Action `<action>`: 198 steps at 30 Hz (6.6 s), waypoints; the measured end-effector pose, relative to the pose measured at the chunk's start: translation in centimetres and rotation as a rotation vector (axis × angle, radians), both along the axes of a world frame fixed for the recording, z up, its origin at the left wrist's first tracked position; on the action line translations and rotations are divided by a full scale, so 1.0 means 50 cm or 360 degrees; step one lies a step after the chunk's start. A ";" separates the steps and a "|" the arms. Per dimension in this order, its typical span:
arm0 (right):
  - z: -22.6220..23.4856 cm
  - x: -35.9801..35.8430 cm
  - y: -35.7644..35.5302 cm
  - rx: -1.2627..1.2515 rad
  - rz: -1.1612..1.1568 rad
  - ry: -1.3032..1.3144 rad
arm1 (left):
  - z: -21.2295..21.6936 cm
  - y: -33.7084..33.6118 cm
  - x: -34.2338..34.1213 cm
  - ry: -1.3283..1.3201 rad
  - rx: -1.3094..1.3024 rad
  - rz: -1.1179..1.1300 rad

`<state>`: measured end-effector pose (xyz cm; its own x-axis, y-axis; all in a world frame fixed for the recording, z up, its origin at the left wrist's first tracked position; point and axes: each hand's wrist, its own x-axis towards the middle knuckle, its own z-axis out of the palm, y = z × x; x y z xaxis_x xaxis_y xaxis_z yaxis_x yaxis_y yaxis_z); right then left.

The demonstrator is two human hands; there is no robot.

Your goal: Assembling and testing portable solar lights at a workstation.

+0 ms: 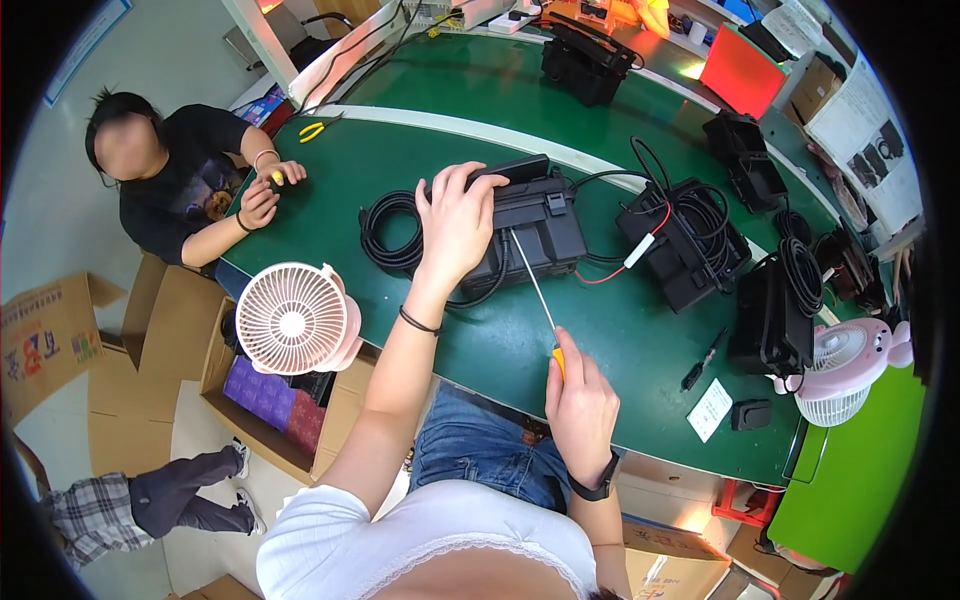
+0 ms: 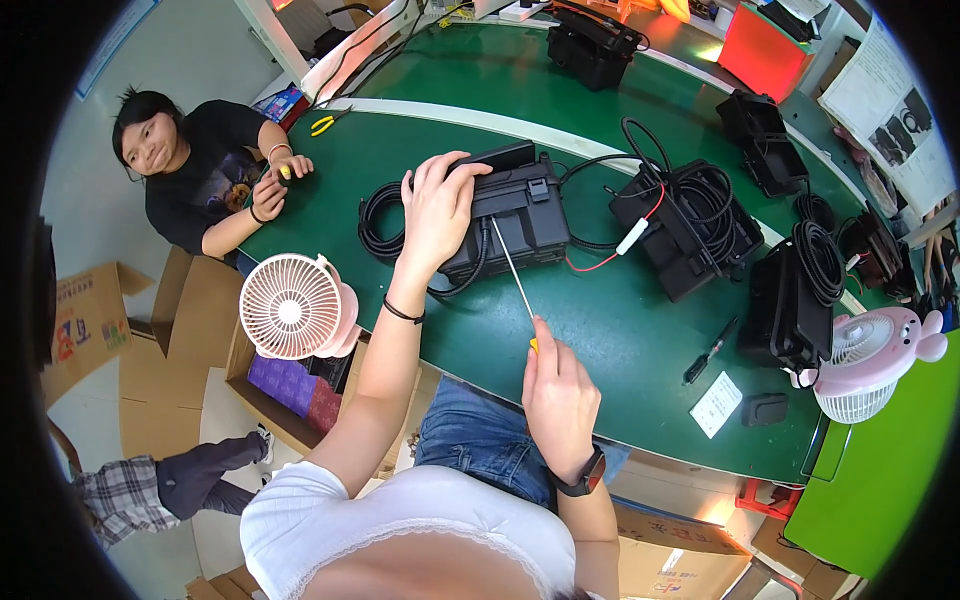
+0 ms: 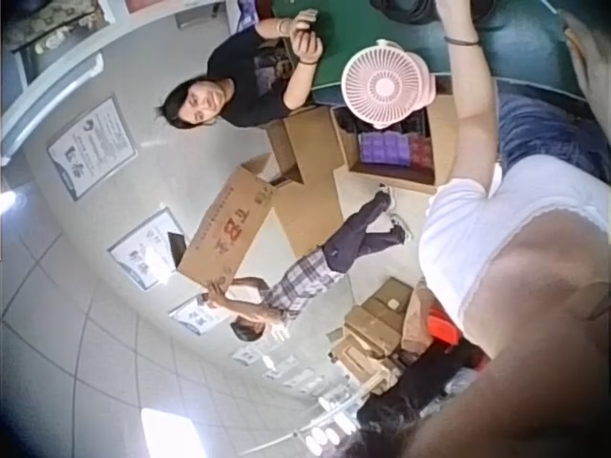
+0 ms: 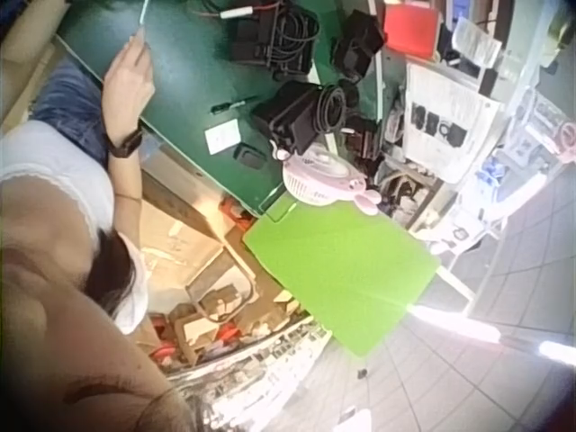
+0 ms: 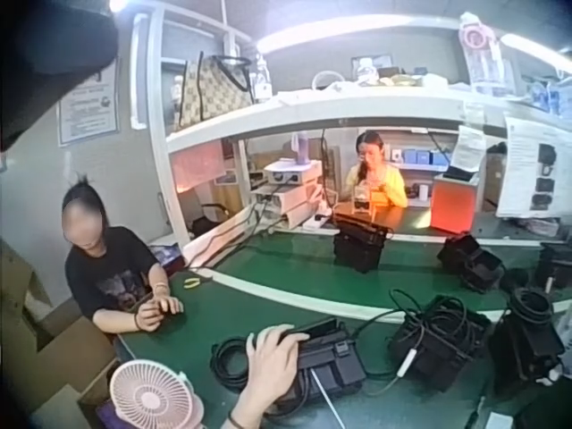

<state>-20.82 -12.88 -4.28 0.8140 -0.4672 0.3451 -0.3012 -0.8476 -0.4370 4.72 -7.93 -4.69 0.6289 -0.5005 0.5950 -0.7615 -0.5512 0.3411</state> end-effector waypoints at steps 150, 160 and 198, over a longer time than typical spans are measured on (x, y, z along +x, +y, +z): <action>-0.057 0.042 -0.201 0.0834 -0.0134 -0.0885 | 0.032 0.024 0.218 -0.0311 0.0290 0.0883; -0.159 0.083 -0.220 0.0363 0.0047 -0.0987 | 0.041 -0.198 0.312 -0.0202 -0.0265 -0.0051; -0.144 0.093 -0.237 0.0373 0.0093 -0.1318 | 0.022 -0.133 0.052 0.0099 -0.0552 -0.0238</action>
